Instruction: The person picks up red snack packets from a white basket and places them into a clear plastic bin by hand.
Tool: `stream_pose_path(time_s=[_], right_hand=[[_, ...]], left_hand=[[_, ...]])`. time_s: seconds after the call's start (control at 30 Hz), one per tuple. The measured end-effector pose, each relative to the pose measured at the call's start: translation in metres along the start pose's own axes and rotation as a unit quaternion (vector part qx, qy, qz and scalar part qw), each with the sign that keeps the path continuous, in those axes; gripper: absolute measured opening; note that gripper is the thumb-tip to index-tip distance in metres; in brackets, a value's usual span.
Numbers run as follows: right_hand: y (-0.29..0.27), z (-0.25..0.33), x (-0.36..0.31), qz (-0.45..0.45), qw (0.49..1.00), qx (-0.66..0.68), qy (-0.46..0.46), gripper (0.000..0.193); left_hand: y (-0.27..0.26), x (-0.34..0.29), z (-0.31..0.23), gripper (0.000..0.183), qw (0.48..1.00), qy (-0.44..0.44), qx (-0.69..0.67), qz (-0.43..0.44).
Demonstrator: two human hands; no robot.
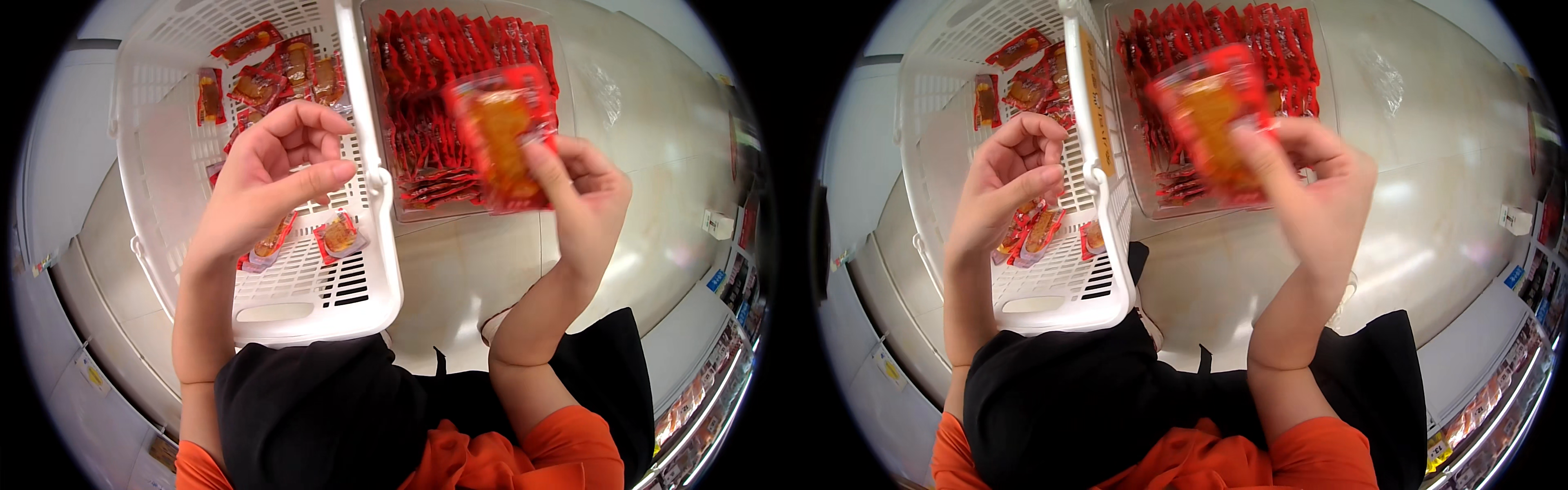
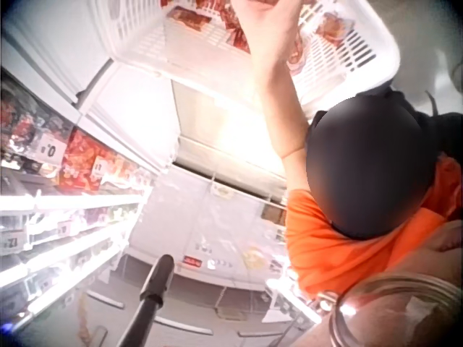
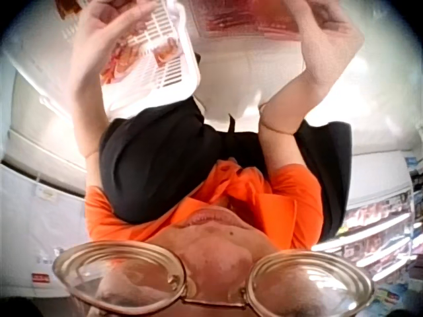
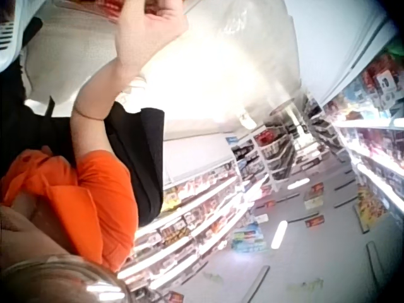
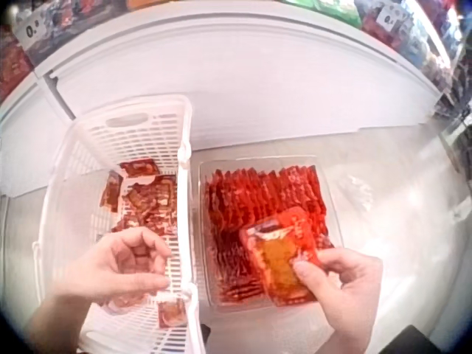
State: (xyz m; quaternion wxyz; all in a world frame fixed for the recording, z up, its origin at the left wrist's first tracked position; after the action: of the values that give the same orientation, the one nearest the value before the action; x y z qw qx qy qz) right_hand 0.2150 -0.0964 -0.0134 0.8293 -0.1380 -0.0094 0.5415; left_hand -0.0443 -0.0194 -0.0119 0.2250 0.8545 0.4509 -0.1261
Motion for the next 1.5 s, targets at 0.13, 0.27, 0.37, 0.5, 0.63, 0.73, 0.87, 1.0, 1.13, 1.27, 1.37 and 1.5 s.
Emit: stream_pose_path(time_s=[0.13, 0.27, 0.37, 0.5, 0.63, 0.73, 0.87, 1.0, 1.13, 1.27, 1.37, 1.5], right_hand=[[-0.035, -0.055, 0.026, -0.078, 0.991, -0.087, 0.059, 0.018], [-0.024, -0.081, 0.026, -0.179, 0.949, -0.259, 0.026, 0.017], [-0.009, -0.100, 0.031, -0.223, 0.907, -0.345, -0.093, 0.016], [0.007, -0.105, 0.034, -0.278, 0.846, -0.402, -0.216, 0.017], [0.015, -0.115, 0.036, -0.294, 0.826, -0.418, -0.235, 0.013], [0.020, -0.117, 0.034, -0.256, 0.848, -0.425, -0.185, 0.011], [0.022, -0.113, 0.036, -0.233, 0.842, -0.459, -0.161, 0.012], [0.016, -0.105, 0.038, -0.218, 0.831, -0.488, -0.153, 0.020], [0.010, -0.102, 0.037, -0.223, 0.852, -0.453, -0.140, 0.024], [0.007, -0.101, 0.037, -0.219, 0.865, -0.431, -0.139, 0.024], [0.005, -0.095, 0.039, -0.222, 0.886, -0.387, -0.126, 0.022], [0.004, -0.090, 0.040, -0.212, 0.903, -0.357, -0.111, 0.019]], left_hand=[[0.008, 0.006, 0.014, 0.036, 1.000, -0.001, 0.005, 0.021], [0.013, 0.009, 0.016, 0.038, 0.999, 0.010, -0.001, 0.030], [0.014, 0.009, 0.016, 0.038, 0.999, 0.020, 0.000, 0.036], [0.013, 0.007, 0.015, 0.037, 0.999, 0.010, -0.012, 0.035], [0.011, 0.007, 0.016, 0.036, 0.999, 0.025, -0.006, 0.048], [0.010, 0.006, 0.014, 0.036, 0.998, 0.023, -0.009, 0.051], [0.008, 0.005, 0.015, 0.035, 0.998, 0.025, -0.014, 0.056], [0.009, 0.005, 0.014, 0.034, 0.998, 0.013, -0.028, 0.050], [0.003, 0.007, 0.014, 0.032, 0.999, 0.006, -0.011, 0.031], [-0.001, 0.009, 0.014, 0.033, 1.000, 0.003, 0.013, -0.008], [-0.014, 0.013, 0.014, 0.029, 0.991, 0.033, 0.124, -0.046], [-0.048, 0.016, 0.038, 0.038, 0.764, 0.082, 0.622, -0.149]])
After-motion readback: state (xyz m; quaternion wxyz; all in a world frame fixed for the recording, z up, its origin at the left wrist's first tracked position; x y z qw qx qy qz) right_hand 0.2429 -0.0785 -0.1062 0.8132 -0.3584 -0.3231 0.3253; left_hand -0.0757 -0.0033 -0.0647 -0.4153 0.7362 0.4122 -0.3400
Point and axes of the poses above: each hand's wrist, its own x-axis towards the middle knuckle, its own y-axis out of the palm, z = x × y, the point moved 1 cm from there along x, towards the middle knuckle, and after that the axes turned 3 degrees about -x, right-handed, at the moved point
